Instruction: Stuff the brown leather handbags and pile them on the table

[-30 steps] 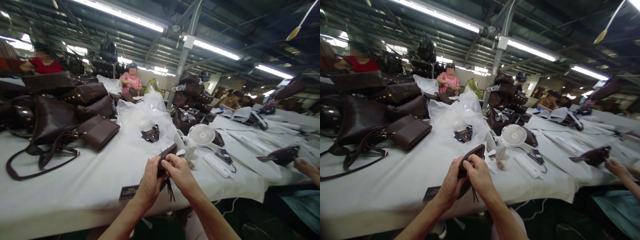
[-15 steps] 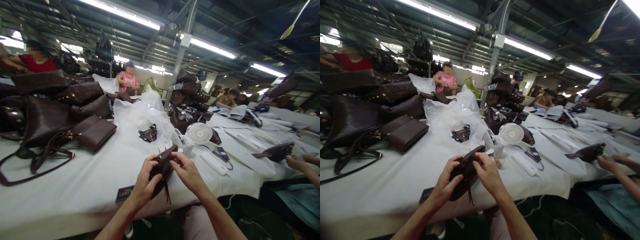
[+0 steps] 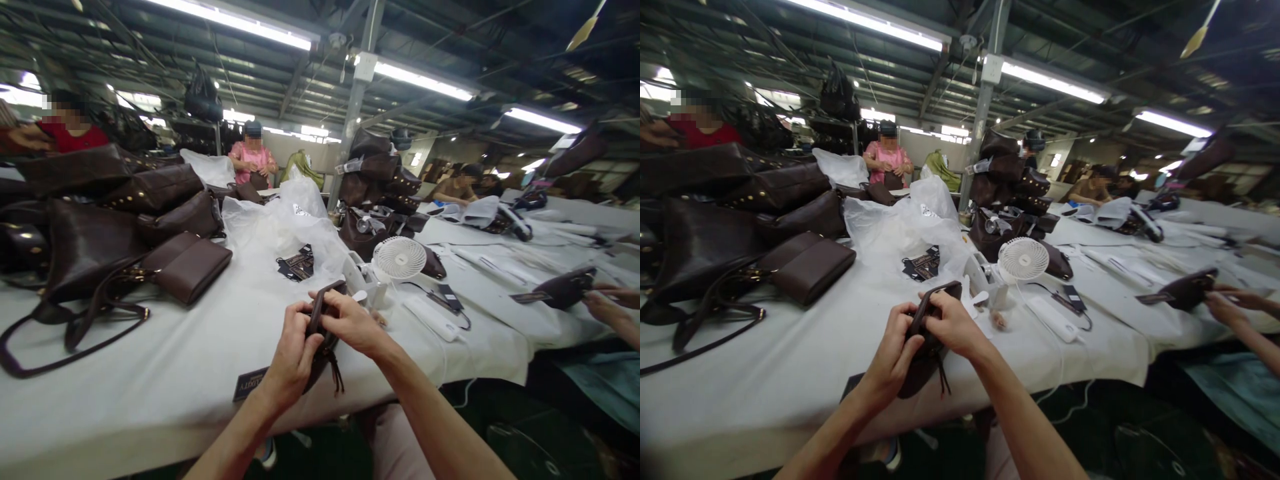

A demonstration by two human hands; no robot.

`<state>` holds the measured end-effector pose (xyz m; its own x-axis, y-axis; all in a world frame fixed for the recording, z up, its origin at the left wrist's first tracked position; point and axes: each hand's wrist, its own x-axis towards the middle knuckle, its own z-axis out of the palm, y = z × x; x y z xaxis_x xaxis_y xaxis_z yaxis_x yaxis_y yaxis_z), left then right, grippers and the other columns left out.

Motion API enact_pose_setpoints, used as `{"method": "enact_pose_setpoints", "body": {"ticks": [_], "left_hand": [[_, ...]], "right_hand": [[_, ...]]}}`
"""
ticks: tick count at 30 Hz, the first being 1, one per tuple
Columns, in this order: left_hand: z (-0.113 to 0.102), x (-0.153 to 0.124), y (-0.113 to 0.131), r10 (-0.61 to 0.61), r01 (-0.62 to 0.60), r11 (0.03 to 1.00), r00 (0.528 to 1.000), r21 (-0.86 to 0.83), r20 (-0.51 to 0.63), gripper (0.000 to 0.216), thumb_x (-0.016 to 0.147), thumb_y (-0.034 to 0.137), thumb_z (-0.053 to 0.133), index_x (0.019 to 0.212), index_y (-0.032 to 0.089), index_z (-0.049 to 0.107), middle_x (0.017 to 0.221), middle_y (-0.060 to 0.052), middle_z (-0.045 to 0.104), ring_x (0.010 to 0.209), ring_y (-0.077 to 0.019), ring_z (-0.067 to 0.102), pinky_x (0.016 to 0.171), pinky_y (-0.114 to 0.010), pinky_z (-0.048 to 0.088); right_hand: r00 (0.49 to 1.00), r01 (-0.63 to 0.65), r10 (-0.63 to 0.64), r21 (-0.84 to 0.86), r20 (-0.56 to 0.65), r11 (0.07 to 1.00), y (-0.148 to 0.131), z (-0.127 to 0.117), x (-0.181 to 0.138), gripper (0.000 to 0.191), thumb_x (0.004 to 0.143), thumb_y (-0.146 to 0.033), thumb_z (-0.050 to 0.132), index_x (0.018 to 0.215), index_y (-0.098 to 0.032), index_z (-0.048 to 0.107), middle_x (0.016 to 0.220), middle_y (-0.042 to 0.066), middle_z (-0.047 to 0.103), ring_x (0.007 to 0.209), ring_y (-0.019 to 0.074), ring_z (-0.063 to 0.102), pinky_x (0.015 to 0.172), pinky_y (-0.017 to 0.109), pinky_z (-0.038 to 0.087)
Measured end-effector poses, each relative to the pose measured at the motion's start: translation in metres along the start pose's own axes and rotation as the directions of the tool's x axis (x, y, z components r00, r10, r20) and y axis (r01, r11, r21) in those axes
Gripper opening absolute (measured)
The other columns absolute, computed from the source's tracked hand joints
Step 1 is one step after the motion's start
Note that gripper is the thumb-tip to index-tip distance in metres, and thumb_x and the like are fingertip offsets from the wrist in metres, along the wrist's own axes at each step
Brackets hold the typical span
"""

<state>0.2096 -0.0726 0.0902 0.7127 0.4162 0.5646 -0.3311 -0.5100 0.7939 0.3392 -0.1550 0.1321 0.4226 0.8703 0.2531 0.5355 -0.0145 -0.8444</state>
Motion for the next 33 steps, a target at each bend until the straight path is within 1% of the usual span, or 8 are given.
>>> {"method": "enact_pose_setpoints", "body": {"ticks": [4, 8, 12, 17, 19, 22, 27, 33], "left_hand": [[-0.008, 0.004, 0.011, -0.039, 0.042, 0.994, 0.999, 0.097, -0.038, 0.011, 0.086, 0.013, 0.048, 0.089, 0.019, 0.057, 0.114, -0.008, 0.05, 0.112, -0.0224, 0.048, 0.097, -0.037, 0.039], [-0.003, 0.001, 0.003, 0.237, -0.142, 0.919, 0.945, 0.368, -0.227, 0.008, 0.088, 0.014, 0.051, 0.085, 0.02, 0.055, 0.094, -0.005, 0.057, 0.094, -0.0208, 0.051, 0.089, -0.037, 0.038], [0.008, 0.0, -0.009, 0.365, -0.227, 0.87, 0.893, 0.437, -0.264, 0.009, 0.09, 0.012, 0.047, 0.087, 0.02, 0.05, 0.081, -0.001, 0.055, 0.08, -0.0175, 0.05, 0.084, -0.036, 0.038], [0.007, 0.006, -0.01, 0.327, -0.221, 0.892, 0.918, 0.393, -0.225, 0.009, 0.091, 0.013, 0.045, 0.088, 0.021, 0.049, 0.083, -0.001, 0.054, 0.084, -0.0181, 0.051, 0.094, -0.041, 0.037], [0.002, 0.003, -0.01, 0.281, -0.209, 0.911, 0.946, 0.357, -0.164, 0.006, 0.087, 0.016, 0.054, 0.09, 0.021, 0.051, 0.094, -0.004, 0.056, 0.094, -0.0206, 0.052, 0.099, -0.045, 0.035], [-0.005, -0.008, -0.016, 0.166, -0.138, 0.956, 0.982, 0.259, -0.089, 0.029, 0.075, 0.017, 0.069, 0.099, 0.02, 0.053, 0.125, -0.012, 0.048, 0.12, -0.0287, 0.044, 0.101, -0.046, 0.037], [0.001, -0.024, -0.026, 0.042, -0.037, 0.998, 0.991, 0.041, -0.123, 0.037, 0.076, 0.005, 0.059, 0.107, 0.022, 0.05, 0.137, -0.012, 0.044, 0.13, -0.0274, 0.04, 0.106, -0.045, 0.034], [0.005, -0.019, -0.023, 0.021, -0.03, 0.997, 0.994, -0.074, -0.112, 0.035, 0.076, 0.002, 0.054, 0.106, 0.021, 0.053, 0.134, -0.011, 0.047, 0.126, -0.0254, 0.043, 0.106, -0.044, 0.035]], "right_hand": [[0.996, -0.056, 0.061, 0.074, -0.072, 0.996, -0.001, 0.009, 0.003, 0.016, 0.077, -0.028, 0.06, 0.088, -0.019, 0.068, 0.08, 0.001, 0.066, 0.079, 0.0185, 0.06, 0.073, 0.03, 0.048], [0.997, 0.014, -0.019, -0.071, -0.074, 0.997, -0.009, 0.019, 0.005, 0.006, 0.079, -0.019, 0.056, 0.076, -0.019, 0.061, 0.071, -0.001, 0.062, 0.068, 0.0147, 0.055, 0.065, 0.026, 0.044], [0.991, 0.071, -0.086, -0.138, -0.101, 0.988, -0.008, 0.023, 0.003, 0.02, 0.08, -0.013, 0.051, 0.093, -0.019, 0.064, 0.088, 0.004, 0.066, 0.083, 0.0183, 0.059, 0.078, 0.031, 0.046], [0.974, 0.16, -0.181, -0.152, -0.138, 0.975, -0.001, 0.022, -0.002, 0.029, 0.078, -0.006, 0.046, 0.092, -0.02, 0.067, 0.095, 0.005, 0.063, 0.091, 0.019, 0.058, 0.083, 0.032, 0.045], [0.968, 0.151, -0.18, -0.164, -0.176, 0.975, 0.0, 0.021, -0.003, 0.025, 0.078, -0.008, 0.048, 0.088, -0.021, 0.066, 0.092, 0.004, 0.062, 0.088, 0.0188, 0.058, 0.079, 0.031, 0.046], [0.96, 0.128, -0.184, -0.251, -0.214, 0.959, 0.0, 0.021, -0.003, 0.019, 0.079, -0.01, 0.05, 0.083, -0.02, 0.066, 0.089, 0.005, 0.062, 0.084, 0.0188, 0.057, 0.076, 0.03, 0.044], [0.966, 0.055, -0.139, -0.357, -0.216, 0.932, -0.011, 0.017, -0.001, 0.012, 0.079, -0.018, 0.049, 0.072, -0.02, 0.058, 0.067, 0.0, 0.058, 0.062, 0.0147, 0.051, 0.06, 0.025, 0.038], [0.99, 0.1, -0.136, -0.476, -0.042, 0.874, -0.025, 0.008, 0.008, 0.011, 0.076, -0.016, 0.048, 0.065, -0.02, 0.051, 0.059, -0.003, 0.051, 0.056, 0.0123, 0.044, 0.055, 0.024, 0.033]]}}
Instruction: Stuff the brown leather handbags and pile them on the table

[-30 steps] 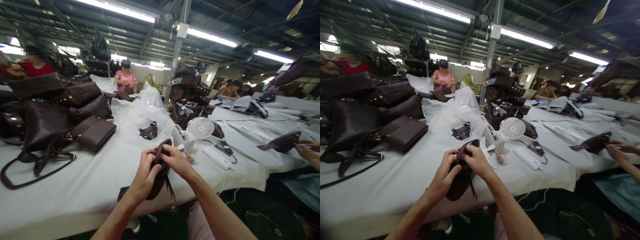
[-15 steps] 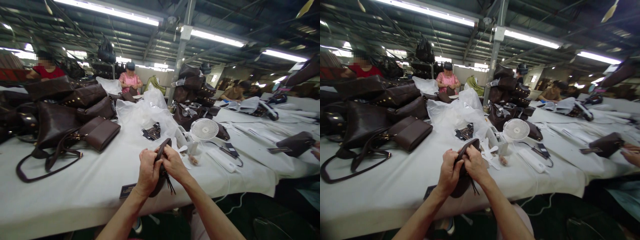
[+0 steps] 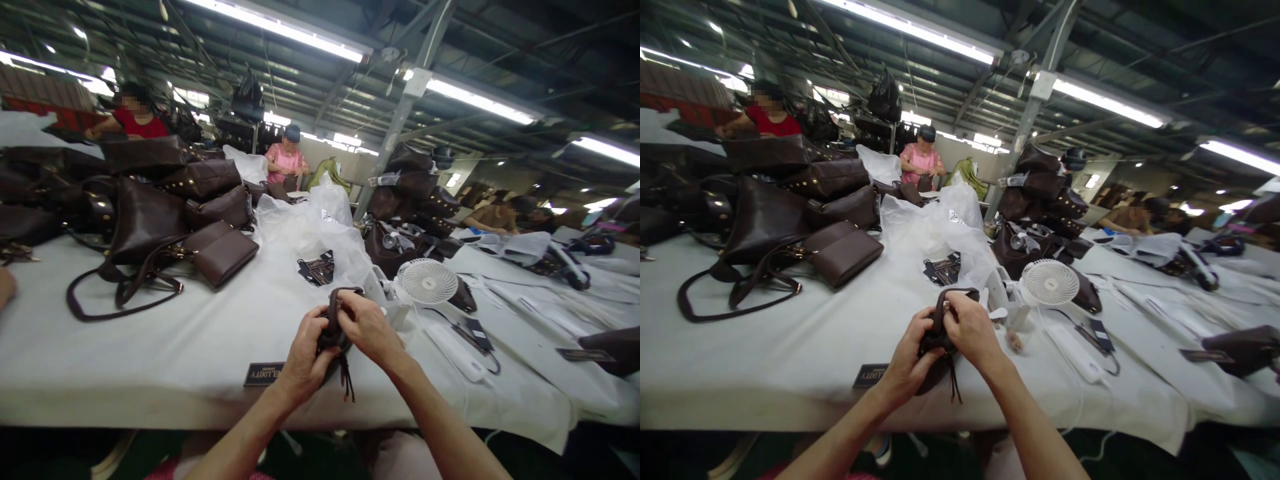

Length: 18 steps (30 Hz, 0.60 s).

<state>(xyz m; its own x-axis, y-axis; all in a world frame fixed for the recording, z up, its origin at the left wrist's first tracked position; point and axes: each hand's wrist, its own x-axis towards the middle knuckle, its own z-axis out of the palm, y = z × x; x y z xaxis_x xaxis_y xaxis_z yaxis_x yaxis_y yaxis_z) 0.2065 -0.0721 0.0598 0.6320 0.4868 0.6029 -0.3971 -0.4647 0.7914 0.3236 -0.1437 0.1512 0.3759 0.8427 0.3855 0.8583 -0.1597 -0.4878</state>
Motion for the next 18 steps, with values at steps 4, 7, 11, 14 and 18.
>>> {"method": "enact_pose_setpoints", "body": {"ticks": [4, 7, 11, 14, 18], "left_hand": [[-0.005, 0.002, -0.002, -0.059, 0.059, 0.998, 0.998, -0.002, -0.005, 0.031, 0.077, 0.004, 0.054, 0.103, 0.02, 0.052, 0.133, -0.012, 0.047, 0.127, -0.0256, 0.043, 0.106, -0.046, 0.034], [-0.007, 0.003, -0.004, -0.066, 0.066, 0.998, 0.998, 0.0, 0.003, 0.033, 0.076, 0.003, 0.055, 0.104, 0.02, 0.05, 0.135, -0.012, 0.046, 0.128, -0.0252, 0.043, 0.107, -0.046, 0.034], [-0.008, 0.003, -0.004, -0.043, 0.043, 0.999, 0.999, -0.022, 0.006, 0.036, 0.075, 0.003, 0.054, 0.106, 0.021, 0.049, 0.135, -0.012, 0.048, 0.127, -0.0251, 0.045, 0.106, -0.045, 0.036], [-0.007, 0.002, -0.004, -0.068, 0.07, 0.996, 0.997, -0.05, 0.034, 0.052, 0.075, 0.003, 0.056, 0.122, 0.021, 0.043, 0.134, -0.011, 0.05, 0.124, -0.0239, 0.049, 0.106, -0.043, 0.038], [-0.011, 0.004, -0.004, -0.146, 0.151, 0.986, 0.987, -0.076, 0.067, 0.065, 0.078, 0.008, 0.058, 0.135, 0.02, 0.03, 0.131, -0.011, 0.052, 0.121, -0.022, 0.051, 0.106, -0.04, 0.038]], "right_hand": [[0.974, -0.223, 0.219, 0.359, 0.054, 0.906, 0.013, 0.005, -0.002, 0.013, 0.076, -0.032, 0.058, 0.074, -0.019, 0.059, 0.065, -0.001, 0.059, 0.059, 0.014, 0.053, 0.057, 0.026, 0.043], [0.93, -0.357, 0.338, 0.583, 0.146, 0.73, 0.022, 0.007, -0.005, 0.025, 0.069, -0.042, 0.067, 0.077, -0.018, 0.063, 0.073, 0.001, 0.064, 0.067, 0.0166, 0.06, 0.061, 0.029, 0.051], [0.913, -0.398, 0.363, 0.609, 0.187, 0.686, 0.026, 0.0, -0.003, 0.028, 0.064, -0.041, 0.075, 0.077, -0.017, 0.069, 0.071, 0.002, 0.066, 0.064, 0.0144, 0.057, 0.052, 0.023, 0.046], [0.907, -0.418, 0.338, 0.64, 0.252, 0.644, 0.024, -0.002, -0.003, 0.029, 0.063, -0.039, 0.078, 0.078, -0.015, 0.07, 0.07, 0.002, 0.067, 0.059, 0.0116, 0.055, 0.047, 0.02, 0.041], [0.895, -0.44, 0.33, 0.72, 0.3, 0.536, 0.014, 0.01, -0.007, 0.027, 0.063, -0.036, 0.08, 0.08, -0.016, 0.071, 0.071, 0.002, 0.066, 0.058, 0.0096, 0.055, 0.048, 0.019, 0.044]]}}
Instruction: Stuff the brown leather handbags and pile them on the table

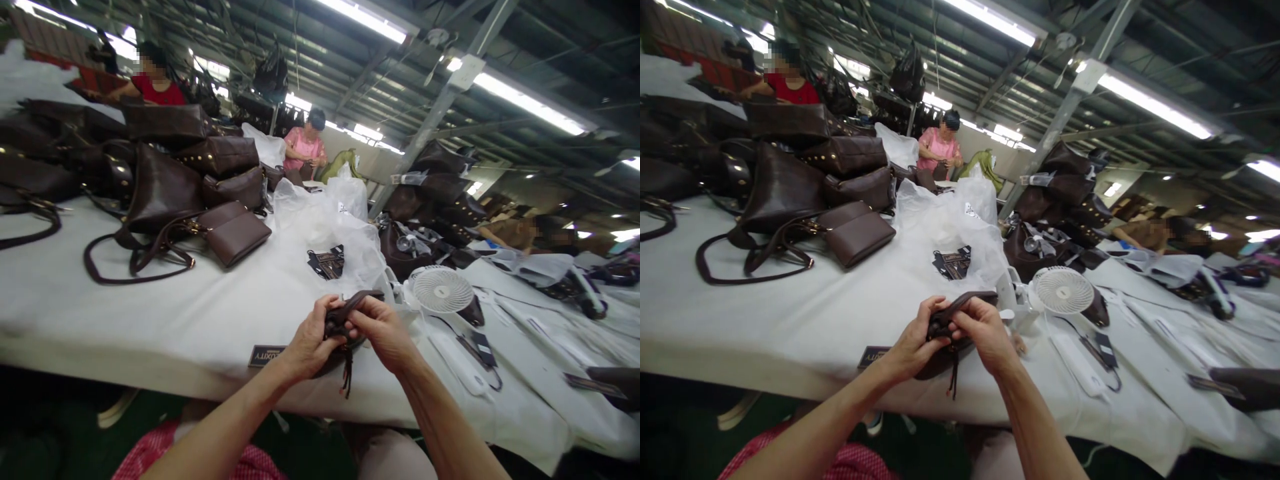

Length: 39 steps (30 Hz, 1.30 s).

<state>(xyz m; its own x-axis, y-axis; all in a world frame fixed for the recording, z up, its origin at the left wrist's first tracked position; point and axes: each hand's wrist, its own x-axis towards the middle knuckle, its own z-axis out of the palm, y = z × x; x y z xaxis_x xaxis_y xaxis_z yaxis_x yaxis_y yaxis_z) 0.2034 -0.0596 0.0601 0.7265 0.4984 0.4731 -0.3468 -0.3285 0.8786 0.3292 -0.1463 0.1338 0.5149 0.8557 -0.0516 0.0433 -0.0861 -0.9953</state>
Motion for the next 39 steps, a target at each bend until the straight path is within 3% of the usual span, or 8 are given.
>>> {"method": "enact_pose_setpoints", "body": {"ticks": [4, 9, 14, 18, 21, 25, 34, 39], "left_hand": [[-0.023, 0.007, 0.001, 0.019, -0.002, 0.994, 0.988, -0.108, 0.152, 0.063, 0.077, 0.014, 0.063, 0.135, 0.02, 0.039, 0.139, -0.011, 0.049, 0.129, -0.0243, 0.046, 0.111, -0.042, 0.033], [-0.048, 0.01, -0.004, 0.037, 0.064, 0.962, 0.932, -0.265, 0.361, 0.053, 0.089, 0.03, 0.055, 0.14, 0.025, 0.045, 0.151, -0.006, 0.039, 0.141, -0.0259, 0.031, 0.117, -0.048, 0.021], [-0.035, 0.006, -0.012, 0.061, -0.011, 0.97, 0.978, -0.241, 0.2, 0.045, 0.093, 0.043, 0.046, 0.134, 0.023, 0.052, 0.143, -0.008, 0.049, 0.138, -0.0251, 0.037, 0.116, -0.047, 0.022], [-0.024, 0.003, -0.009, 0.095, -0.073, 0.987, 0.985, -0.147, 0.147, 0.041, 0.094, 0.036, 0.044, 0.132, 0.021, 0.051, 0.142, -0.009, 0.05, 0.138, -0.0247, 0.036, 0.115, -0.046, 0.025], [-0.014, 0.001, -0.005, 0.092, -0.088, 0.995, 0.992, -0.052, 0.089, 0.054, 0.084, 0.026, 0.06, 0.136, 0.02, 0.044, 0.14, -0.011, 0.05, 0.13, -0.0258, 0.045, 0.111, -0.045, 0.033], [0.004, 0.0, -0.005, 0.011, -0.012, 1.0, 0.984, -0.007, -0.175, 0.048, 0.077, 0.018, 0.067, 0.122, 0.018, 0.052, 0.123, -0.011, 0.061, 0.116, -0.0244, 0.056, 0.103, -0.041, 0.042], [-0.007, 0.003, -0.003, 0.032, -0.035, 0.999, 0.991, -0.014, -0.132, 0.037, 0.075, 0.01, 0.061, 0.111, 0.019, 0.06, 0.114, -0.008, 0.065, 0.107, -0.0232, 0.061, 0.096, -0.037, 0.047], [-0.011, 0.01, -0.002, 0.045, -0.045, 0.999, 0.991, 0.005, -0.128, 0.026, 0.078, 0.016, 0.065, 0.103, 0.018, 0.062, 0.112, -0.009, 0.061, 0.107, -0.0229, 0.057, 0.096, -0.038, 0.046]], "right_hand": [[0.992, -0.091, 0.105, 0.169, -0.075, 0.981, 0.003, 0.012, 0.001, 0.032, 0.053, -0.032, 0.085, 0.076, -0.015, 0.071, 0.07, 0.001, 0.065, 0.052, 0.0072, 0.053, 0.041, 0.015, 0.039], [0.987, -0.13, 0.145, 0.185, -0.069, 0.974, 0.0, 0.011, 0.004, 0.032, 0.052, -0.03, 0.085, 0.075, -0.015, 0.07, 0.07, 0.002, 0.066, 0.052, 0.008, 0.055, 0.039, 0.015, 0.038], [0.99, -0.112, 0.128, 0.21, -0.064, 0.971, 0.006, 0.014, -0.002, 0.033, 0.055, -0.031, 0.085, 0.08, -0.016, 0.072, 0.074, 0.001, 0.066, 0.053, 0.0066, 0.055, 0.042, 0.015, 0.043], [0.986, -0.115, 0.144, 0.28, -0.086, 0.953, 0.01, 0.016, -0.004, 0.033, 0.055, -0.029, 0.086, 0.083, -0.018, 0.072, 0.077, 0.0, 0.066, 0.054, 0.0069, 0.057, 0.049, 0.018, 0.051], [0.98, -0.143, 0.177, 0.294, -0.092, 0.945, 0.007, 0.016, -0.001, 0.034, 0.05, -0.026, 0.087, 0.079, -0.017, 0.07, 0.073, 0.0, 0.065, 0.052, 0.0069, 0.055, 0.042, 0.015, 0.046], [0.982, -0.145, 0.175, 0.328, -0.065, 0.934, 0.003, 0.017, -0.001, 0.033, 0.05, -0.026, 0.087, 0.076, -0.015, 0.07, 0.069, -0.001, 0.062, 0.049, 0.0042, 0.049, 0.035, 0.011, 0.034], [0.993, -0.116, 0.116, 0.279, 0.019, 0.953, 0.007, 0.03, -0.011, 0.033, 0.058, -0.034, 0.085, 0.082, -0.018, 0.068, 0.061, -0.005, 0.055, 0.04, 0.0021, 0.038, 0.033, 0.013, 0.029], [0.997, -0.067, 0.073, 0.148, -0.036, 0.987, 0.003, 0.031, -0.005, 0.035, 0.061, -0.042, 0.082, 0.083, -0.018, 0.069, 0.074, 0.001, 0.065, 0.051, 0.0063, 0.05, 0.039, 0.015, 0.037]]}}
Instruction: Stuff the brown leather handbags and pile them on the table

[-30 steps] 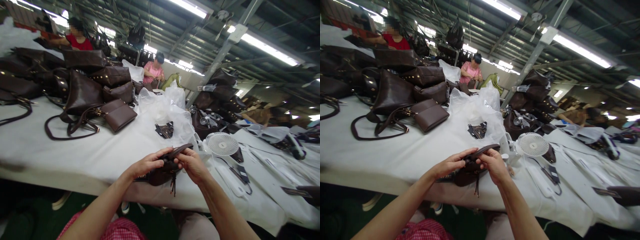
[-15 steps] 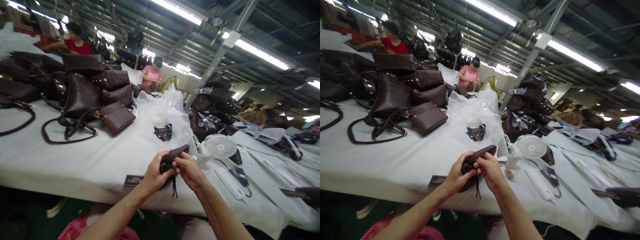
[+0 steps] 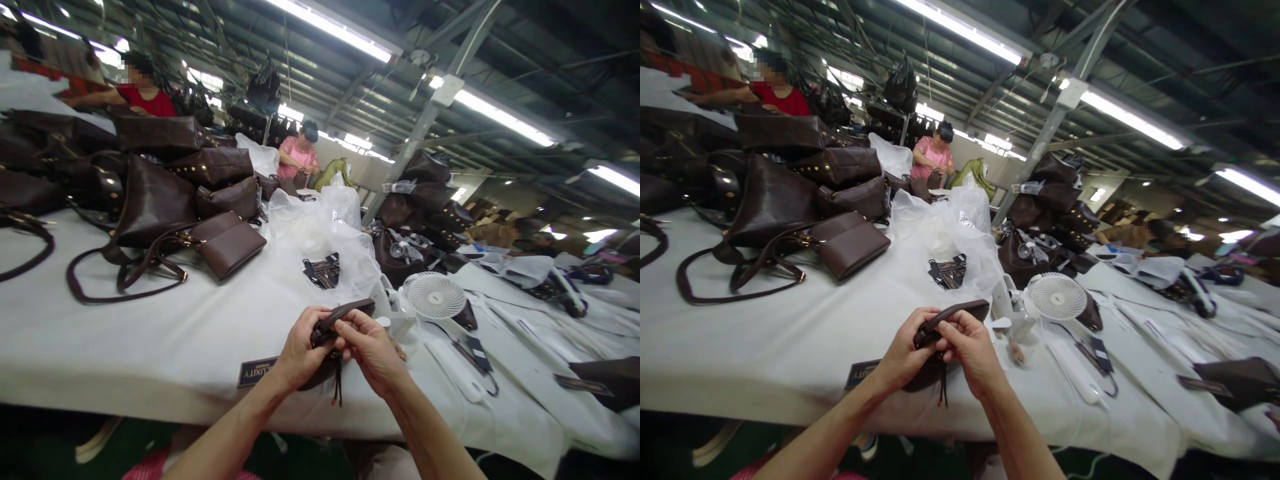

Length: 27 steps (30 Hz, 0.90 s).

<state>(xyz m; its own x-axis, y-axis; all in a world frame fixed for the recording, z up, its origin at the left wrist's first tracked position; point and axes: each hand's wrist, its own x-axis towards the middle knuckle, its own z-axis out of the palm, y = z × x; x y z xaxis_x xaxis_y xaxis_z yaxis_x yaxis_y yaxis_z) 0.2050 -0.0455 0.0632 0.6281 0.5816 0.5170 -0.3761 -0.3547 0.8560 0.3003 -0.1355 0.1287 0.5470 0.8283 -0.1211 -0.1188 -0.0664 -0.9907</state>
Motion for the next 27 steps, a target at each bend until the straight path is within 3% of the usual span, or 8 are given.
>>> {"method": "enact_pose_setpoints", "body": {"ticks": [3, 7, 14, 21, 24, 27], "left_hand": [[-0.001, 0.001, -0.002, 0.021, -0.021, 1.0, 1.0, 0.022, 0.001, 0.024, 0.08, 0.021, 0.065, 0.103, 0.018, 0.061, 0.111, -0.01, 0.059, 0.107, -0.0234, 0.056, 0.096, -0.039, 0.045], [-0.002, 0.0, -0.002, 0.025, -0.025, 1.0, 1.0, 0.017, 0.003, 0.028, 0.079, 0.02, 0.065, 0.106, 0.018, 0.06, 0.112, -0.009, 0.059, 0.109, -0.0245, 0.055, 0.098, -0.041, 0.043], [-0.002, -0.015, -0.014, -0.113, 0.11, 0.992, 0.992, -0.059, -0.049, 0.049, 0.078, 0.021, 0.067, 0.125, 0.019, 0.052, 0.126, -0.009, 0.06, 0.117, -0.0247, 0.055, 0.103, -0.042, 0.041], [0.002, -0.021, -0.023, -0.045, 0.048, 0.998, 0.997, 0.052, -0.061, 0.045, 0.086, 0.027, 0.058, 0.13, 0.02, 0.05, 0.132, -0.011, 0.057, 0.124, -0.0263, 0.051, 0.108, -0.045, 0.035], [-0.001, -0.02, -0.021, -0.039, 0.042, 0.997, 0.998, 0.067, -0.044, 0.044, 0.087, 0.027, 0.058, 0.13, 0.021, 0.05, 0.132, -0.011, 0.057, 0.123, -0.0269, 0.051, 0.109, -0.047, 0.034], [-0.002, -0.021, -0.021, -0.033, 0.036, 0.997, 0.999, 0.071, -0.041, 0.044, 0.087, 0.027, 0.058, 0.13, 0.022, 0.05, 0.131, -0.01, 0.058, 0.122, -0.0271, 0.051, 0.109, -0.048, 0.034]], "right_hand": [[0.988, 0.098, -0.11, -0.106, -0.108, 0.99, 0.0, 0.0, 0.0, 0.032, 0.061, -0.043, 0.081, 0.075, -0.017, 0.069, 0.07, 0.001, 0.066, 0.057, 0.0105, 0.055, 0.044, 0.018, 0.043], [0.965, 0.169, -0.213, -0.263, -0.151, 0.95, 0.001, -0.001, -0.003, 0.024, 0.066, -0.041, 0.075, 0.071, -0.019, 0.07, 0.068, 0.001, 0.066, 0.061, 0.0132, 0.056, 0.048, 0.021, 0.046], [0.973, 0.177, -0.212, -0.295, -0.094, 0.939, -0.002, -0.012, -0.002, 0.021, 0.068, -0.037, 0.07, 0.077, -0.019, 0.068, 0.073, 0.003, 0.068, 0.068, 0.016, 0.061, 0.049, 0.022, 0.048], [0.973, 0.206, -0.23, -0.434, -0.003, 0.877, 0.001, -0.013, 0.01, 0.015, 0.076, -0.034, 0.057, 0.076, -0.019, 0.057, 0.062, -0.004, 0.06, 0.043, 0.0076, 0.048, 0.04, 0.02, 0.039], [0.964, 0.225, -0.265, -0.478, -0.017, 0.849, -0.003, -0.01, 0.012, 0.013, 0.076, -0.033, 0.058, 0.076, -0.02, 0.057, 0.062, -0.004, 0.059, 0.047, 0.0089, 0.051, 0.042, 0.02, 0.042], [0.981, 0.184, -0.195, -0.403, 0.012, 0.897, -0.009, -0.011, 0.012, 0.02, 0.072, -0.036, 0.066, 0.076, -0.019, 0.057, 0.06, -0.004, 0.06, 0.05, 0.0094, 0.054, 0.044, 0.02, 0.044]]}}
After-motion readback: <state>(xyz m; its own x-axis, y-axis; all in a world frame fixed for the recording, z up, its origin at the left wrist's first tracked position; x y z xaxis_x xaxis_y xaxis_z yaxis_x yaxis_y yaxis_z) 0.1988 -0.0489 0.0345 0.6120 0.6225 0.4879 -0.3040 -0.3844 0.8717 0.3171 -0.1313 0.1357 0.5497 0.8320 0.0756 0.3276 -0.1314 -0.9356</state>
